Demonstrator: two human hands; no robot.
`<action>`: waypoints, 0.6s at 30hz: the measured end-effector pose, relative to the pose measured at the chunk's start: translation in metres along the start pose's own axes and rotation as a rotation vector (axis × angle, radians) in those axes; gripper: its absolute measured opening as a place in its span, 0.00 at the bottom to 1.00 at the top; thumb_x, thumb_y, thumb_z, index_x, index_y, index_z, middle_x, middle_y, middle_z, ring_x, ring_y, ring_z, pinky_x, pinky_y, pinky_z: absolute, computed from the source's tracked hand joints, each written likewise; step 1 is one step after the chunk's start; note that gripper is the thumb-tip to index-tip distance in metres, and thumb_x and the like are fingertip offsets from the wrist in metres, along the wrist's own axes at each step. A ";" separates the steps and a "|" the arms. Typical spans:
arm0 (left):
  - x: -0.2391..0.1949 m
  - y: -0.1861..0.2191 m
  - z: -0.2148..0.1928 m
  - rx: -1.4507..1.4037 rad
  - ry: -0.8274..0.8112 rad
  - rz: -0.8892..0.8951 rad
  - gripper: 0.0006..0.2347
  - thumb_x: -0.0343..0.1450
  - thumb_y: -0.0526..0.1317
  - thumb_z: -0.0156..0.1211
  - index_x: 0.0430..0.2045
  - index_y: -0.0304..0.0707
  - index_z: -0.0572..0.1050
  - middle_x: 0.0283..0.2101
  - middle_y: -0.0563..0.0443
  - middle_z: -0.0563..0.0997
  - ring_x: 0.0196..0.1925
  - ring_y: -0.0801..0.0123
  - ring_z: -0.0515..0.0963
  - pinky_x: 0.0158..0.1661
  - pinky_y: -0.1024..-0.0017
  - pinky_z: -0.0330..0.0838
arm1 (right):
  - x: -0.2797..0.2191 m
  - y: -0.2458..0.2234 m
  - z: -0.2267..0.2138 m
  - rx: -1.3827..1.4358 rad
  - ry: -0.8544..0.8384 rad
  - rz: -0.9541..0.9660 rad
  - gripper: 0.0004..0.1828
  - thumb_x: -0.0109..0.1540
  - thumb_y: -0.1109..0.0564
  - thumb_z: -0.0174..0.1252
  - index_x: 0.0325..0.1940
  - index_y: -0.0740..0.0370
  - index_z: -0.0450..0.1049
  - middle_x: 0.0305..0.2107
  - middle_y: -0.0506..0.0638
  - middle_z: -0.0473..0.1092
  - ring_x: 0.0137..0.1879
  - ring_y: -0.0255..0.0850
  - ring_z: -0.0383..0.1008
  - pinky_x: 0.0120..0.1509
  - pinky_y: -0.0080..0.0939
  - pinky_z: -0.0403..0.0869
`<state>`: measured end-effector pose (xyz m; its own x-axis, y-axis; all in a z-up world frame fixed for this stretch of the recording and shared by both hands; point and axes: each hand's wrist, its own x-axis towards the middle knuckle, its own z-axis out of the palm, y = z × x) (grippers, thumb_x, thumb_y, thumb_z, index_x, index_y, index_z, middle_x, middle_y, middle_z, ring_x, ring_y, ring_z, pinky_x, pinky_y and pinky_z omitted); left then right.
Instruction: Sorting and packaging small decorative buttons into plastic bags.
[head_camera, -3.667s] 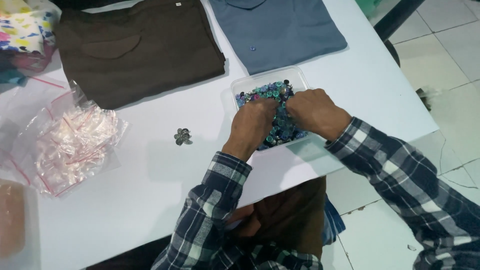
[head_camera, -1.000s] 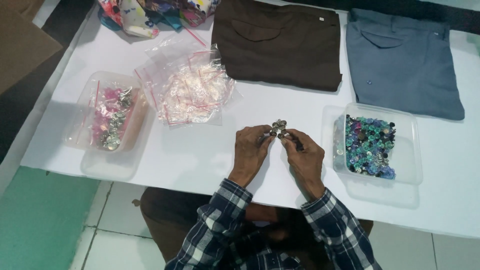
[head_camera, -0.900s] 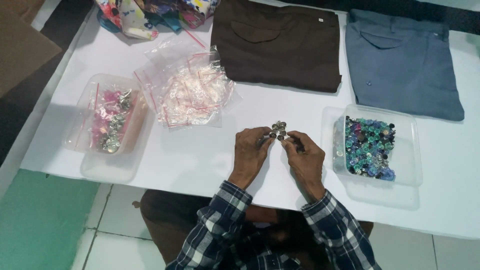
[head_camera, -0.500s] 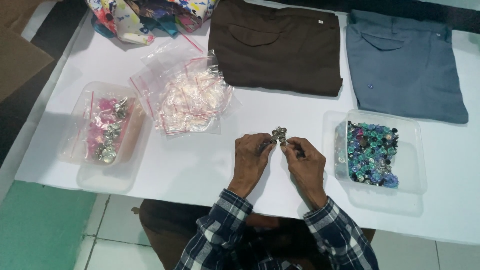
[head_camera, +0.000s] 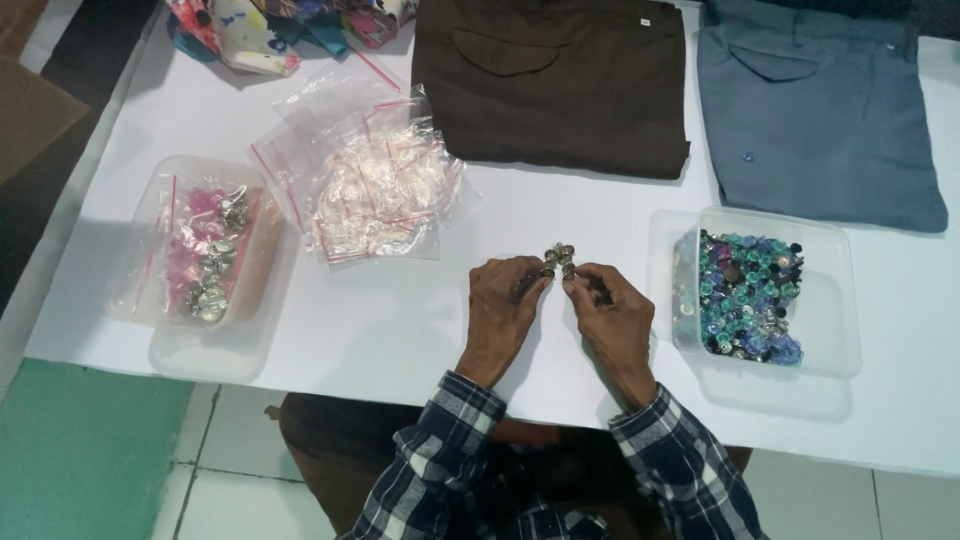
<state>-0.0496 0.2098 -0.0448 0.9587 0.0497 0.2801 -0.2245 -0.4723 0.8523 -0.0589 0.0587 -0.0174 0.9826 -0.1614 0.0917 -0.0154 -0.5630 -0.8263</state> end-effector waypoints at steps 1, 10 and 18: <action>0.000 -0.003 0.002 0.000 0.003 0.003 0.07 0.70 0.41 0.66 0.39 0.46 0.80 0.32 0.56 0.84 0.40 0.69 0.83 0.56 0.70 0.63 | 0.000 0.001 0.001 0.001 0.002 -0.004 0.11 0.61 0.60 0.68 0.47 0.61 0.80 0.31 0.55 0.78 0.35 0.39 0.74 0.37 0.37 0.73; -0.010 -0.008 0.004 0.039 0.023 0.023 0.10 0.69 0.37 0.67 0.43 0.44 0.79 0.37 0.53 0.84 0.45 0.66 0.82 0.56 0.68 0.64 | -0.009 -0.003 -0.002 0.067 -0.008 0.017 0.12 0.61 0.58 0.68 0.48 0.60 0.80 0.33 0.55 0.78 0.38 0.39 0.74 0.39 0.38 0.72; -0.025 -0.014 0.000 0.050 0.010 0.054 0.10 0.72 0.35 0.62 0.47 0.42 0.77 0.43 0.50 0.83 0.50 0.64 0.81 0.58 0.65 0.65 | -0.018 0.011 0.004 -0.014 0.134 -0.345 0.04 0.69 0.63 0.60 0.43 0.67 0.78 0.24 0.59 0.74 0.27 0.42 0.74 0.27 0.36 0.72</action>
<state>-0.0705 0.2156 -0.0638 0.9435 0.0312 0.3300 -0.2670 -0.5183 0.8124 -0.0763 0.0591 -0.0305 0.8975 -0.0645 0.4362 0.3090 -0.6138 -0.7265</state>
